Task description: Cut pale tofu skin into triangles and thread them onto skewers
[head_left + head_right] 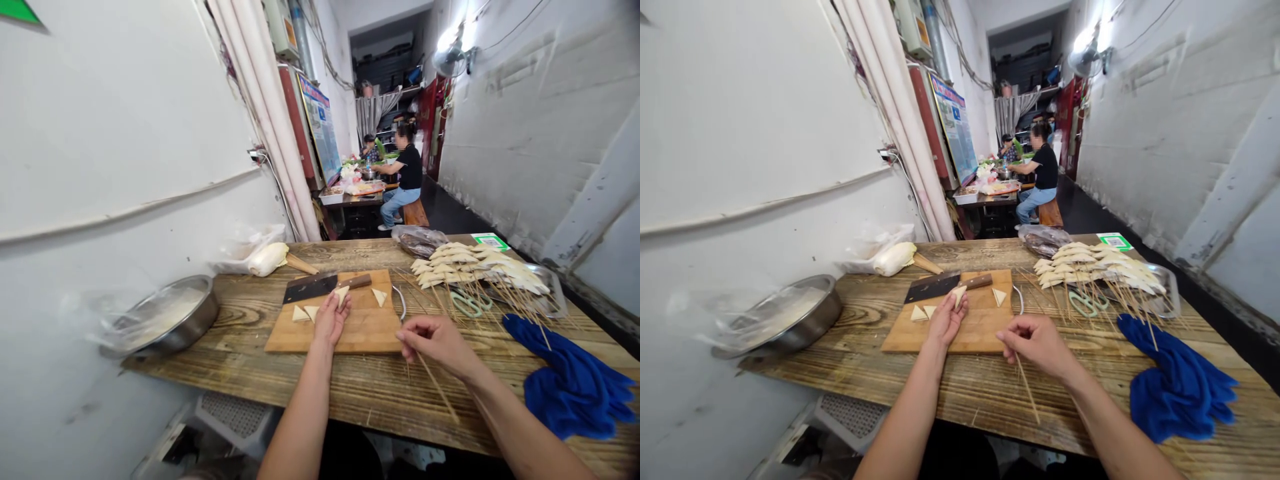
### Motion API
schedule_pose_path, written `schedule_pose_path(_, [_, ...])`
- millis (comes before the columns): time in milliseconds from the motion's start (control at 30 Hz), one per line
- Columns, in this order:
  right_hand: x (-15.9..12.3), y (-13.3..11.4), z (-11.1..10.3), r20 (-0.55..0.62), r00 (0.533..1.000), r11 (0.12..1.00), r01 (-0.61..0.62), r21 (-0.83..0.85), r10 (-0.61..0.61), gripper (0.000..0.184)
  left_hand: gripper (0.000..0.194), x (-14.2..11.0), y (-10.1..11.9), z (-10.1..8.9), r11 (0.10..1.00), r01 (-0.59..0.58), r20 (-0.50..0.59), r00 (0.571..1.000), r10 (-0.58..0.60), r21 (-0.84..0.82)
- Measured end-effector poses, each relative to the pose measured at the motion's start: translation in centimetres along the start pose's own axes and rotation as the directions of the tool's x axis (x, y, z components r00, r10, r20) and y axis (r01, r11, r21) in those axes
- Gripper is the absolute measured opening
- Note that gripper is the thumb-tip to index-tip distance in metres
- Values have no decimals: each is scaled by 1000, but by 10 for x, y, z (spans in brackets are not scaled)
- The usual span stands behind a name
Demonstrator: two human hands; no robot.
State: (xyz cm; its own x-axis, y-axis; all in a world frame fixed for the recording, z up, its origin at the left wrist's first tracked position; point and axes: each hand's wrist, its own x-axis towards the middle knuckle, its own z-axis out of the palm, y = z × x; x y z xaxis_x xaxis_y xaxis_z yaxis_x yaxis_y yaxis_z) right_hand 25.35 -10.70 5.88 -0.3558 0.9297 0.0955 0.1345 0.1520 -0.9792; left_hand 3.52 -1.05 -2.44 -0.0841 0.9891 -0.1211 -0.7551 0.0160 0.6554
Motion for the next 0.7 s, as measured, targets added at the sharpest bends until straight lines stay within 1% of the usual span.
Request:
schedule_pose_path(67, [4,9,9,32,999,1000,23,12,-23,25,13,0,1,1,1000,1,-26,1000,-1,-18])
schedule_pose_path(100, [6,15,14,39,999,999,35,-6,-34,29,11,0,1,1,1000,9,-33,999,-9,-25])
schedule_pose_path(133, [9,21,19,37,998,998,48,-50,-46,34,9,0,1,1,999,17,-35,999,-19,-35])
schedule_pose_path(200, [15,36,27,-5,996,972,83,-219,-86,42,7,0,2,0,998,33,-25,999,-35,-60])
schedule_pose_path(233, [17,42,31,-35,992,940,102,-324,-120,43,6,0,2,0,997,39,-23,999,-41,-73])
schedule_pose_path(300, [19,54,37,-86,976,845,129,-519,-201,41,5,1,3,0,995,44,-39,998,-48,-94])
schedule_pose_path(333, [20,58,39,-100,965,790,137,-598,-244,38,5,1,3,0,994,47,-52,997,-52,-101])
schedule_pose_path(400, [19,65,43,-93,948,688,151,-710,-304,35,5,1,4,2,992,55,-77,995,-64,-111])
schedule_pose_path(467, [16,70,45,-63,941,602,159,-782,-331,34,6,1,5,3,990,69,-95,992,-80,-121])
schedule_pose_path(533, [14,72,47,-41,939,536,158,-829,-340,34,6,1,7,5,989,80,-117,989,-95,-127])
schedule_pose_path(633, [13,72,47,-31,938,471,144,-870,-344,35,5,0,8,7,988,84,-144,984,-103,-131])
schedule_pose_path(700, [13,71,47,-25,942,447,136,-884,-335,36,5,1,8,7,987,86,-155,982,-107,-135])
